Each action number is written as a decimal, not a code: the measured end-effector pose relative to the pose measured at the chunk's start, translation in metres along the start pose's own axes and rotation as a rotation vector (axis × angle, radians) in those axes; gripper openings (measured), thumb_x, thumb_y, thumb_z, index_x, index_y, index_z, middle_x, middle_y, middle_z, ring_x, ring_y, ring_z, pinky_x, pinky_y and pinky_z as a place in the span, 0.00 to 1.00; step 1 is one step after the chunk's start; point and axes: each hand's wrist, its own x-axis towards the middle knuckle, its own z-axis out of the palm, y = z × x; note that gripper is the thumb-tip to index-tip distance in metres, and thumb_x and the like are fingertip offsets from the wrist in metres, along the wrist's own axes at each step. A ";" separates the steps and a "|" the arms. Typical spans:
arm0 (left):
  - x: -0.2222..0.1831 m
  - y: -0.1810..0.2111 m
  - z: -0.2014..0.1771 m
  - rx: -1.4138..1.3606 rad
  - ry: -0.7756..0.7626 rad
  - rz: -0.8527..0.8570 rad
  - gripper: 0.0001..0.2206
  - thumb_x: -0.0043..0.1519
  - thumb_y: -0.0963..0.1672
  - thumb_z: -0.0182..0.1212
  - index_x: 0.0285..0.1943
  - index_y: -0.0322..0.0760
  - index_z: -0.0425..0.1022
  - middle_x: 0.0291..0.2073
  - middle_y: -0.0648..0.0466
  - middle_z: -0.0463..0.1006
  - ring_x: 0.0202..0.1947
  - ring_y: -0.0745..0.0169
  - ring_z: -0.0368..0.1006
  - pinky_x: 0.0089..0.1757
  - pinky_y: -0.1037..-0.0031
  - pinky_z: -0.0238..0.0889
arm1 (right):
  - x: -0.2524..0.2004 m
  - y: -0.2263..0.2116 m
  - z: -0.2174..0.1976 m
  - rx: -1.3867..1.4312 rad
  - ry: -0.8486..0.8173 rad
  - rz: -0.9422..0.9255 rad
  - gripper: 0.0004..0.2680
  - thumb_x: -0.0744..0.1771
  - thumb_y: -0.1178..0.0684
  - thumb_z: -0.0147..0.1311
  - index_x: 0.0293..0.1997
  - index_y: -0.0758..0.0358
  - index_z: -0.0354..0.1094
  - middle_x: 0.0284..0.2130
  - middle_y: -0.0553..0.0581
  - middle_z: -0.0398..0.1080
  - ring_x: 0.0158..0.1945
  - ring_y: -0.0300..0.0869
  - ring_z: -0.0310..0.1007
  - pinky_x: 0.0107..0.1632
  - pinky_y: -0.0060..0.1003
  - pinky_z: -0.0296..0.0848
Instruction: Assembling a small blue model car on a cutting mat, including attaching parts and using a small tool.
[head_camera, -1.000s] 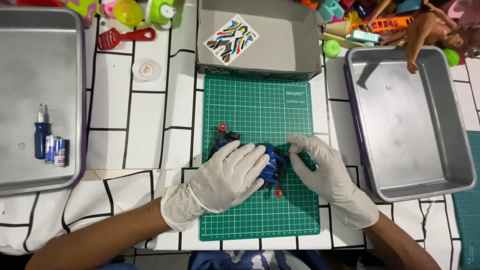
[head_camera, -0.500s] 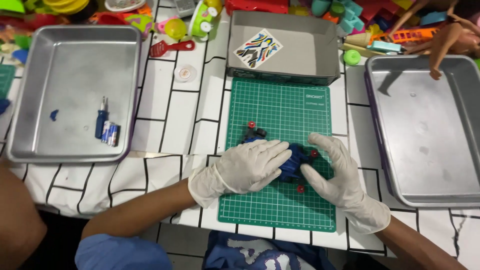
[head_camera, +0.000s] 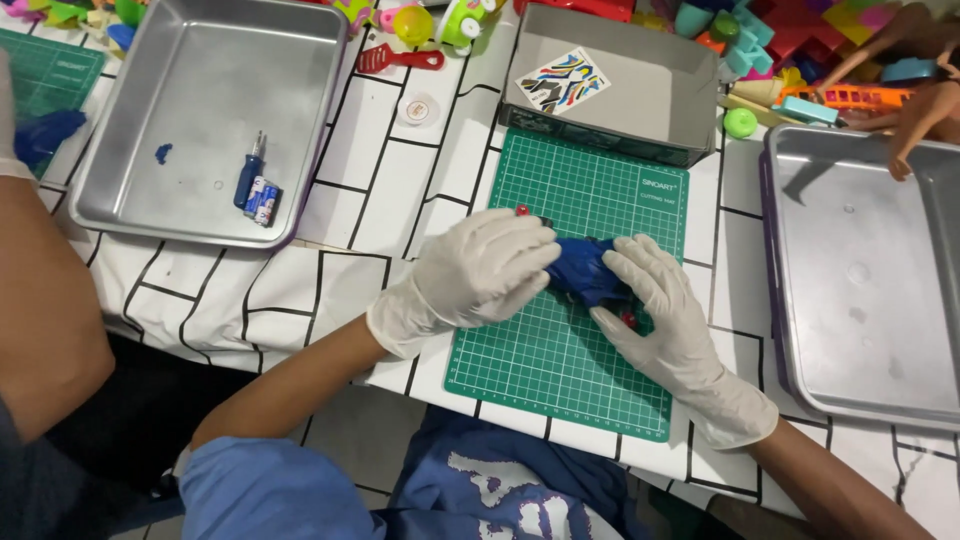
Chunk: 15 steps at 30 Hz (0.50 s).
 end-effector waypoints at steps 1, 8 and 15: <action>-0.005 -0.003 -0.005 -0.003 -0.007 -0.059 0.14 0.65 0.47 0.58 0.55 0.39 0.77 0.48 0.53 0.78 0.49 0.55 0.77 0.47 0.65 0.74 | 0.001 0.000 0.000 0.004 0.010 0.001 0.27 0.60 0.53 0.71 0.67 0.58 0.68 0.62 0.64 0.69 0.68 0.63 0.64 0.70 0.58 0.60; -0.015 -0.026 -0.084 0.284 -0.046 -0.410 0.12 0.60 0.46 0.65 0.52 0.47 0.82 0.41 0.57 0.80 0.41 0.58 0.78 0.45 0.66 0.69 | 0.004 -0.009 -0.009 0.118 0.014 0.103 0.32 0.60 0.51 0.71 0.73 0.57 0.59 0.68 0.68 0.61 0.72 0.69 0.54 0.70 0.65 0.56; -0.055 -0.072 -0.162 0.423 0.026 -0.793 0.04 0.62 0.43 0.72 0.42 0.45 0.81 0.34 0.59 0.79 0.38 0.59 0.77 0.43 0.69 0.67 | -0.007 0.017 -0.019 0.415 0.089 0.182 0.27 0.63 0.57 0.62 0.72 0.66 0.56 0.68 0.68 0.59 0.74 0.58 0.53 0.75 0.54 0.52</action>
